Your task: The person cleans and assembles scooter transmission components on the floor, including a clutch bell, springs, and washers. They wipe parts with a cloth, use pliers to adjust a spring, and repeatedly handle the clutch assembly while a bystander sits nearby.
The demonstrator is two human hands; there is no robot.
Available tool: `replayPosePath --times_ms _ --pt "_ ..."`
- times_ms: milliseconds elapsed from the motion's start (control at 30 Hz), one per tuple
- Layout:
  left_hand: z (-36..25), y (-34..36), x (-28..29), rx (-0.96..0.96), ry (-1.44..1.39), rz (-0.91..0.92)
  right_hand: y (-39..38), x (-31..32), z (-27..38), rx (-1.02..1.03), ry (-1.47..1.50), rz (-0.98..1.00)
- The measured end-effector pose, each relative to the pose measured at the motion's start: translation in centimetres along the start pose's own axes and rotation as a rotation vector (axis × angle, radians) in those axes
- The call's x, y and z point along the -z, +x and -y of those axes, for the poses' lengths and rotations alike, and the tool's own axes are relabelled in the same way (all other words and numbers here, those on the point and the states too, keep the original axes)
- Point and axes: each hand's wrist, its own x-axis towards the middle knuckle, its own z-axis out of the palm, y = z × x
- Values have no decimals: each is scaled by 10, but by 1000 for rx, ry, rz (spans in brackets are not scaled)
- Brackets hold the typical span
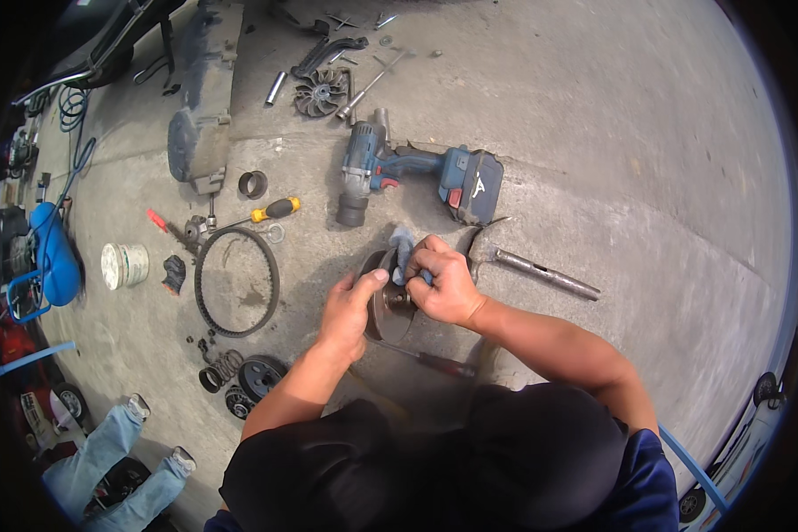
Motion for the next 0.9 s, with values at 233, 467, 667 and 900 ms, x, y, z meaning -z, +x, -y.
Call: replayPosePath --times_ms 233,467,667,900 --pt "0 1 13 -163 -152 66 -11 13 4 -590 1048 151" --pt "0 -3 9 -551 82 186 -5 12 19 -641 1156 129" --pt "8 4 18 -792 383 215 -5 13 27 -759 1166 95" --pt "1 -1 8 -533 153 329 -3 15 30 -617 971 15"
